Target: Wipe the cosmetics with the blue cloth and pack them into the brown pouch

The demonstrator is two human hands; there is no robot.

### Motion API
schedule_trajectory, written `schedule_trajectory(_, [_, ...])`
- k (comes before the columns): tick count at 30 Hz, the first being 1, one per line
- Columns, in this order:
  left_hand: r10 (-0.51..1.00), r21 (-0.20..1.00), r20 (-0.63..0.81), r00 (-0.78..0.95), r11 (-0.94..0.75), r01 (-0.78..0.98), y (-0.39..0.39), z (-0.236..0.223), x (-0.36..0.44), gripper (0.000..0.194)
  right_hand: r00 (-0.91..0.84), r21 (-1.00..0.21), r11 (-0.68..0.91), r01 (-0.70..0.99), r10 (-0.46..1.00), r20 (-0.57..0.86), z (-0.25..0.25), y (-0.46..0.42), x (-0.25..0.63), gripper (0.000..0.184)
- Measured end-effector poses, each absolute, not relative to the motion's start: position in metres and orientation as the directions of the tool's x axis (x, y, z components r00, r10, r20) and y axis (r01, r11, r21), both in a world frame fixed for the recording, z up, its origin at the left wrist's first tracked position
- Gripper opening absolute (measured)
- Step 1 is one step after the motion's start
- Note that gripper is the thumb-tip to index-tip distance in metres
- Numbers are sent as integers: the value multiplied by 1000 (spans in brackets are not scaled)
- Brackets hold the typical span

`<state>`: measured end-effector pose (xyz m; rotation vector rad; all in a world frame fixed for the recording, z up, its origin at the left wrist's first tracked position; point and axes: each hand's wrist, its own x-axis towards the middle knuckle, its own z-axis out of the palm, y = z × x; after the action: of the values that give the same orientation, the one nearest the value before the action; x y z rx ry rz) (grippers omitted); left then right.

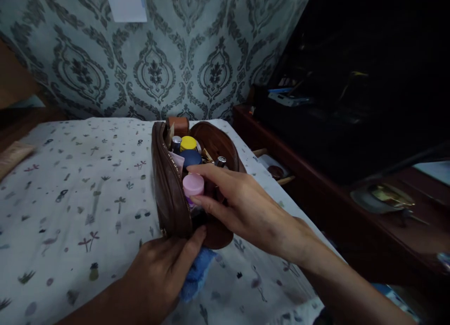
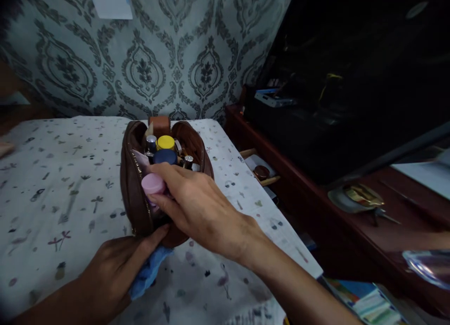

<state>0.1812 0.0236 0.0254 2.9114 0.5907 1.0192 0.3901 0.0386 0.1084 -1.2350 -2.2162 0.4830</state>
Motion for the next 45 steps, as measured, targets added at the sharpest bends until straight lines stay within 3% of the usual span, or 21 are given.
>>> schedule_trajectory(3, [341,125,611,715,-933,338,24,25,183,53,-362,-546,427,721,904,229,111,40,383,8])
schedule_trajectory(8, [326,101,623,711,-935,340,24,23,183,61,-437,-471,441,764,891,126,117,43,376,7])
schedule_trajectory(14, [329,116,600,729,-938,328,22,20,180,67,-439,-381,412,828,898,17,126,47,372,9])
schedule_trajectory(19, [348,128,570,744,-933,338,21,20,179,75,-498,-367,443,818,865,-66,134,49,373,23])
schedule_trajectory(23, [341,115,591,731,-933,342,21,19,180,77,-550,-348,505,790,834,-40,135,50,377,24])
schedule_trajectory(26, [334,95,595,731,-932,349,21,19,180,76,-576,-405,526,748,818,-2,134,51,382,19])
schedule_trajectory(30, [333,94,584,741,-934,346,22,21,180,77,-531,-500,488,715,845,65,133,50,389,32])
schedule_trajectory(33, [334,94,591,734,-933,348,22,22,181,81,-491,-536,462,707,865,99,131,49,391,32])
schedule_trajectory(40, [325,88,593,737,-935,342,23,21,182,91,-522,-534,491,688,846,106,128,49,385,37])
schedule_trajectory(45, [327,89,574,751,-936,340,23,21,179,98,-462,-586,481,652,865,196,125,48,390,36])
